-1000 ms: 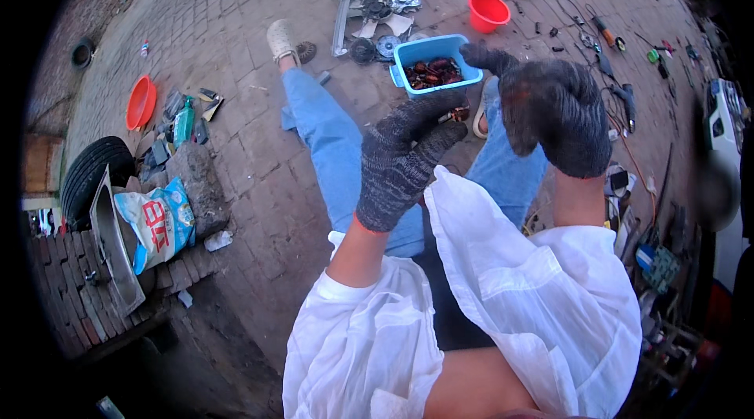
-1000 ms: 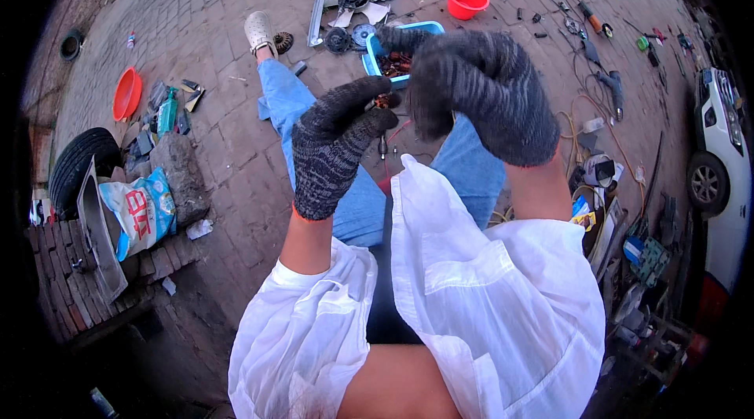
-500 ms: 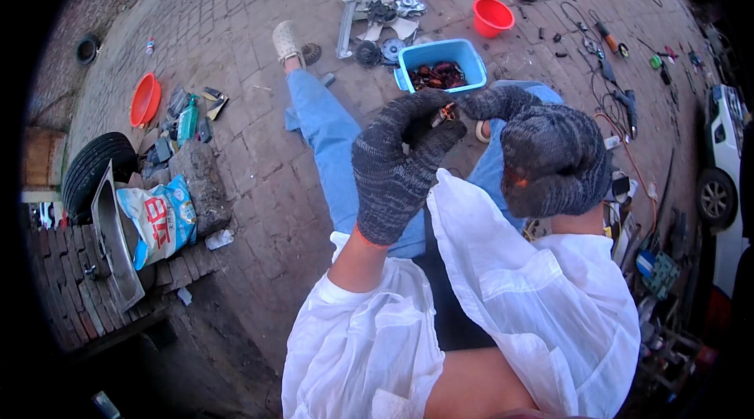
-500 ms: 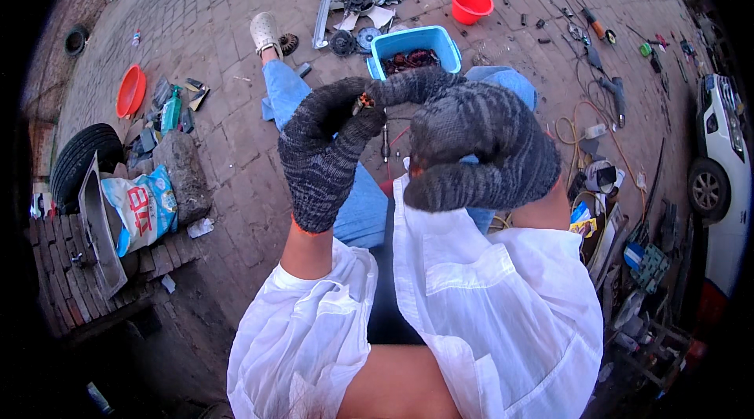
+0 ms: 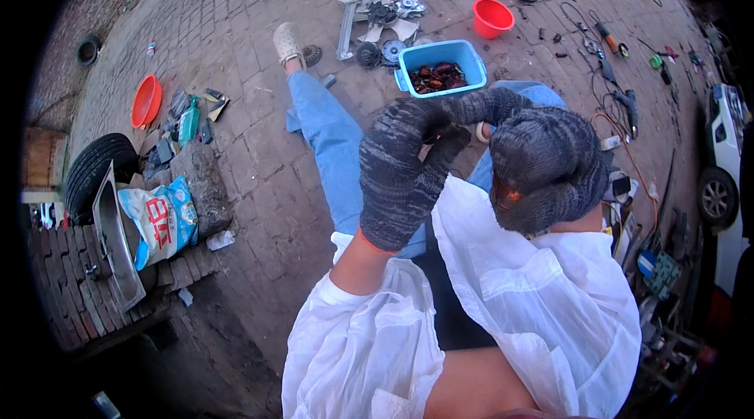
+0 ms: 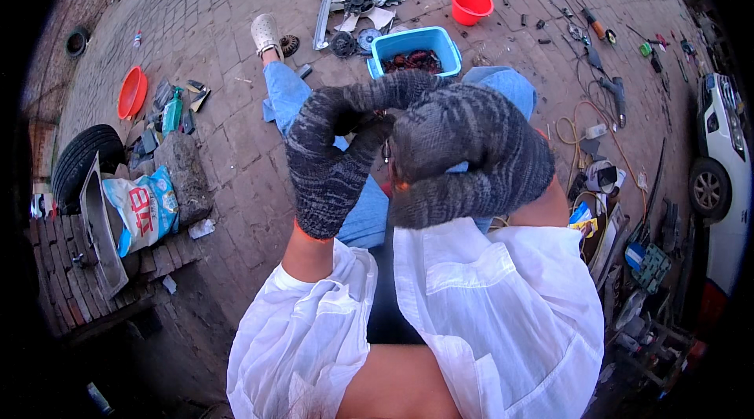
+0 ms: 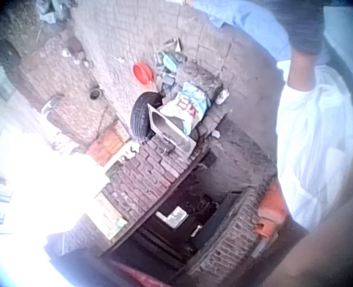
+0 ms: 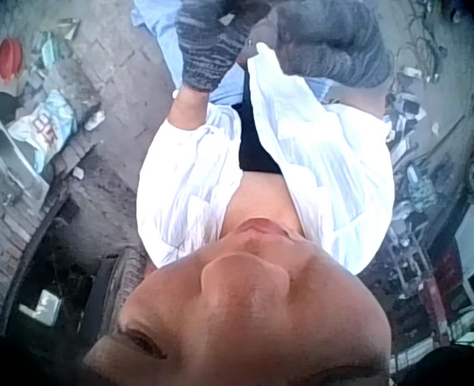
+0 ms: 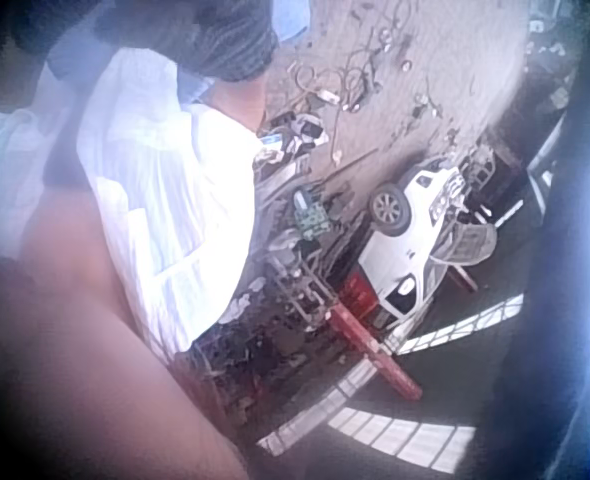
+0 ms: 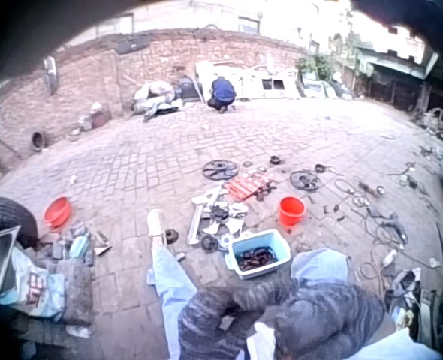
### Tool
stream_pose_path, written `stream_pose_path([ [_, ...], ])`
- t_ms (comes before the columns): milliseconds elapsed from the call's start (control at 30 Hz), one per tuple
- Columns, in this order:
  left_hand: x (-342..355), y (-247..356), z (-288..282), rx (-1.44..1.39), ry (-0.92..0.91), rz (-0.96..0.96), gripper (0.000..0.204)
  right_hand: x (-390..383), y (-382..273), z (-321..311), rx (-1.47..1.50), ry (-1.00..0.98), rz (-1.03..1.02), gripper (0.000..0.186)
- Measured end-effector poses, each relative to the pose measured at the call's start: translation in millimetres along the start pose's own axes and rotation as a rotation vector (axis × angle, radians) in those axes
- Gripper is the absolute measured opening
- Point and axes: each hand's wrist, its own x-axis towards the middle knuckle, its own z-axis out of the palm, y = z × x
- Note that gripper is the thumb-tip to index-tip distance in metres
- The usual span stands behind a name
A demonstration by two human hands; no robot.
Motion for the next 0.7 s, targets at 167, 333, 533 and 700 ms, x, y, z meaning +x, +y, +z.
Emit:
stream_pose_path([
  [167,0,-2,-2,-0.014,-0.122,0.138,0.035,8,21,-30,0.445,0.177,0.162,0.019],
  [333,-4,-5,-2,-0.409,-0.065,-0.052,0.030,45,49,-47,1.044,-0.142,0.110,0.027],
  [533,2,-32,-7,-1.266,0.177,-0.452,0.038,-1,39,-34,-0.384,0.199,0.062,0.024],
  [700,1,-44,-5,-1.538,0.211,-0.527,0.036,1,9,-15,0.061,-0.092,0.127,0.019],
])
